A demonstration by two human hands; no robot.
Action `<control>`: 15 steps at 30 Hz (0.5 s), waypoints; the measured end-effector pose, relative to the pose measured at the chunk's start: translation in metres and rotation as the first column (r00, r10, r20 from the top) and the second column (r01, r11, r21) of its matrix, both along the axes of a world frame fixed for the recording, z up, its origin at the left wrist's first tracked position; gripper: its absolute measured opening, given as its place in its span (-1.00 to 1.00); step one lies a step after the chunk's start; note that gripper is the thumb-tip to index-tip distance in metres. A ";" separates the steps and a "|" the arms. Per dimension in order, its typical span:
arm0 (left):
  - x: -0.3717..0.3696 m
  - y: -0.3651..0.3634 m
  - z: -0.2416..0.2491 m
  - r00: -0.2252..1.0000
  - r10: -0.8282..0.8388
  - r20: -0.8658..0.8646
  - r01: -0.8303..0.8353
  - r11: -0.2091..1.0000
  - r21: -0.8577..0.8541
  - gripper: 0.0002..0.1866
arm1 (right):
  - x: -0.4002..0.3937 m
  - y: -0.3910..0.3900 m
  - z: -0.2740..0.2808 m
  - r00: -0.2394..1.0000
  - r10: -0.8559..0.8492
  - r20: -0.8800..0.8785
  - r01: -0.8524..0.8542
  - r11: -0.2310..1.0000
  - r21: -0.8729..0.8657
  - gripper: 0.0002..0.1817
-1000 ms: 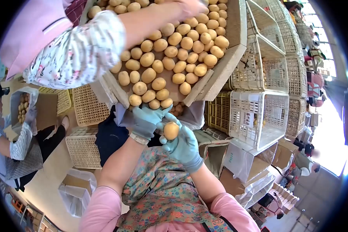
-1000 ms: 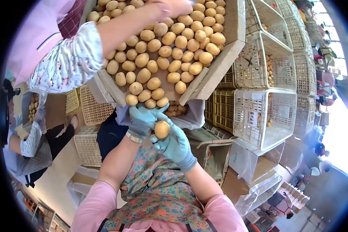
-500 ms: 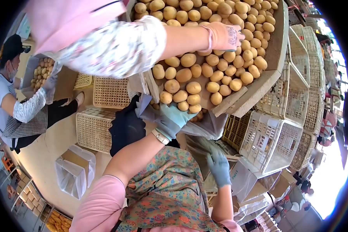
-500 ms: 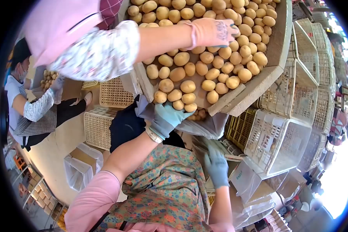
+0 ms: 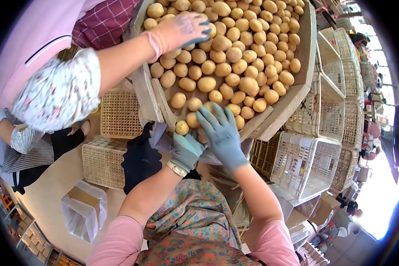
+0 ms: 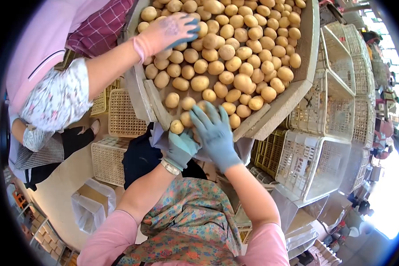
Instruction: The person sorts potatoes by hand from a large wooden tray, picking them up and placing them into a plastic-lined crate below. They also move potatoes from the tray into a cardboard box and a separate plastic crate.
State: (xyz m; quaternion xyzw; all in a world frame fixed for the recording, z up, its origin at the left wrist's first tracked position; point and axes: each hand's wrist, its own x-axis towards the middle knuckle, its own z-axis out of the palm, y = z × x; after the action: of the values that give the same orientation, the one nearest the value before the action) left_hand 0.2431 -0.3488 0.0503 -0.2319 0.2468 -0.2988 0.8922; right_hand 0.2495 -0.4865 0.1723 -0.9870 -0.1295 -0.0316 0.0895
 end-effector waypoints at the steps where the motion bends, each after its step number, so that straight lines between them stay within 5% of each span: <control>1: 0.010 0.002 0.029 0.992 -0.126 -0.030 0.129 0.951 0.282 -0.33 | -0.012 -0.008 0.014 0.997 -0.044 -0.066 0.040 0.997 -0.062 -0.47; 2: 0.012 0.004 0.046 0.965 -0.241 -0.103 0.258 0.804 0.536 -0.32 | -0.023 -0.015 0.025 0.986 -0.096 -0.136 0.080 0.989 -0.121 -0.48; 5: 0.009 0.008 0.036 0.966 -0.248 0.077 0.190 0.876 0.444 -0.31 | -0.033 -0.027 0.022 0.936 -0.348 -0.057 0.353 0.918 0.181 -0.49; 8: 0.007 0.007 0.017 0.972 -0.201 0.122 0.140 0.912 0.386 -0.33 | -0.009 0.007 0.027 0.919 -0.378 0.115 0.356 0.918 0.174 -0.47; 10: -0.005 0.003 -0.002 0.988 -0.144 0.048 0.116 0.920 0.374 -0.38 | 0.006 0.037 0.025 0.963 -0.235 0.131 0.186 0.933 0.308 -0.52; 11: -0.013 0.004 -0.004 0.926 -0.038 -0.375 -0.108 0.927 -0.360 -0.47 | 0.010 0.053 0.031 0.991 -0.136 -0.002 0.127 0.917 0.379 -0.57; 12: -0.015 0.008 -0.012 0.963 -0.030 -0.266 -0.060 0.945 -0.323 -0.50 | 0.002 0.067 0.030 0.966 -0.020 -0.258 0.086 0.966 0.244 -0.56; 13: -0.021 0.009 -0.024 0.992 -0.071 -0.109 0.053 0.986 -0.155 -0.53 | -0.020 0.080 0.022 0.993 0.055 0.108 -0.094 0.913 0.397 -0.54; 15: -0.029 0.017 -0.051 0.990 -0.122 -0.069 0.112 0.986 -0.126 -0.59 | -0.048 0.083 0.022 0.997 0.079 0.023 -0.081 0.889 0.451 -0.50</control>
State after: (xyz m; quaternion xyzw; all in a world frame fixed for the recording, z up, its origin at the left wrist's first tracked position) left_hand 0.2138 -0.3322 -0.0012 -0.2822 0.2751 -0.3563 0.8472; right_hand 0.2014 -0.4039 0.1947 -0.9330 -0.1592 -0.0589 0.3172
